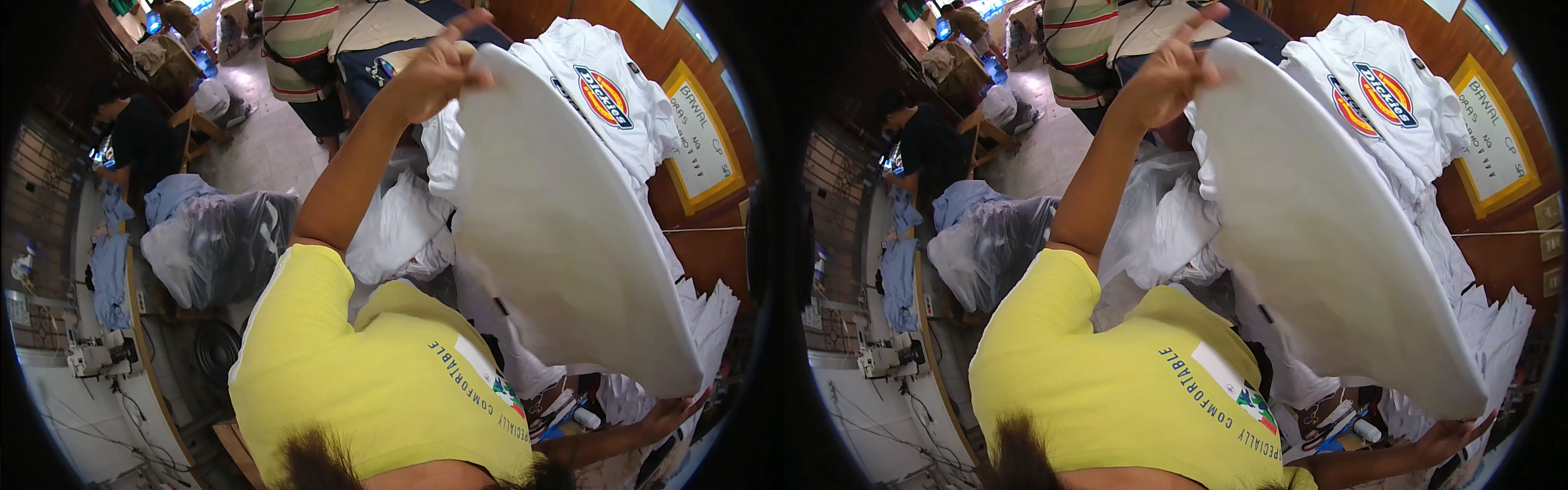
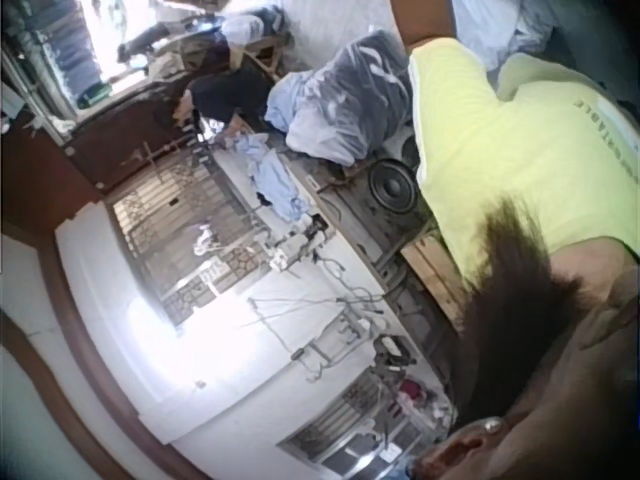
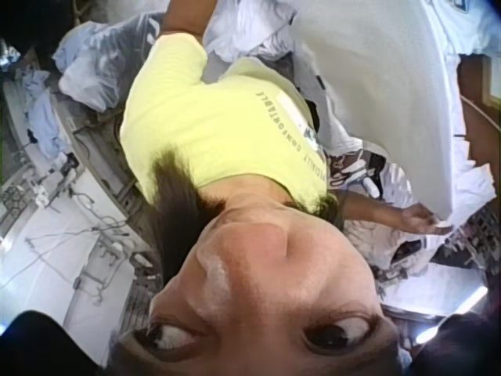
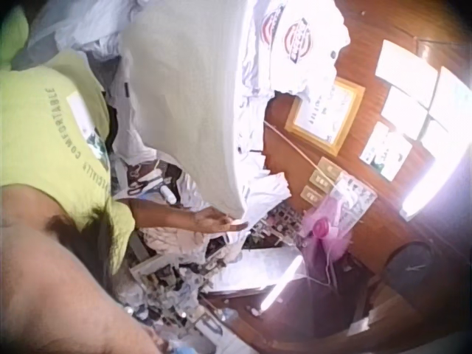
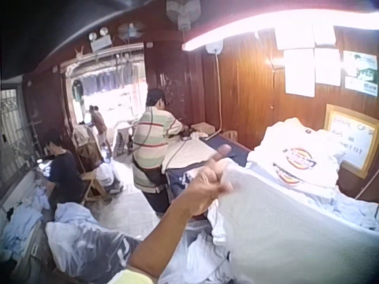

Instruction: The person folds white t-shirts with a logo and trims excess threads using shears.

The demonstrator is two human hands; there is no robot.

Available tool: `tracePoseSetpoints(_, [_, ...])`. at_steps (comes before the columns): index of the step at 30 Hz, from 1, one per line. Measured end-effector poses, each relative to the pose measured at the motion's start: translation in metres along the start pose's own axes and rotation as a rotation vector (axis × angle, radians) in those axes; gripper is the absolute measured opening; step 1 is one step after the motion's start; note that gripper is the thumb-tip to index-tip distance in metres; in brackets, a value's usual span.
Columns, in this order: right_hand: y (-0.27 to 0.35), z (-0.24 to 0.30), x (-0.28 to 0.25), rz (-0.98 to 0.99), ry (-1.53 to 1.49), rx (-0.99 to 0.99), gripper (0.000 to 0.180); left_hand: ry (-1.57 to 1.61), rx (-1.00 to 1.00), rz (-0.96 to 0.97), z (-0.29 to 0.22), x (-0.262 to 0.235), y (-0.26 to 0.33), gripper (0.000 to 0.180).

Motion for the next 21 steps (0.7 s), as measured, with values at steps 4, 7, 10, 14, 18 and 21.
tracePoseSetpoints(4, [0.022,0.001,0.002,0.134,0.563,0.142,0.064,0.012,-0.178,0.144,0.005,0.018,0.0,0.029])
tracePoseSetpoints(7, [0.024,-0.017,-0.038,0.049,0.268,0.236,0.042,0.123,-0.042,-0.013,0.012,0.013,-0.007,0.037])
tracePoseSetpoints(10, [0.042,0.013,-0.011,0.067,0.487,0.075,0.056,-0.259,-0.008,-0.011,-0.003,0.023,-0.019,0.032])
tracePoseSetpoints(14, [0.046,0.02,-0.088,0.122,1.154,0.69,0.05,-0.832,0.325,0.001,-0.017,0.03,-0.027,0.024])
tracePoseSetpoints(18, [0.035,0.025,-0.098,0.24,1.031,-0.012,0.042,-0.071,0.518,-0.003,-0.018,0.022,-0.032,0.014])
tracePoseSetpoints(21, [0.059,0.008,-0.111,0.191,0.886,-0.213,0.041,0.46,0.089,0.229,0.027,0.032,-0.057,0.029])
Point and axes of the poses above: each hand's wrist, its own y-axis away from the middle knuckle, its own x-axis out of the palm, z = x × y, the point moved 2 cm from there along -y, towards the middle knuckle, and after that the axes turned 12 degrees about x, right-handed, at the moved point
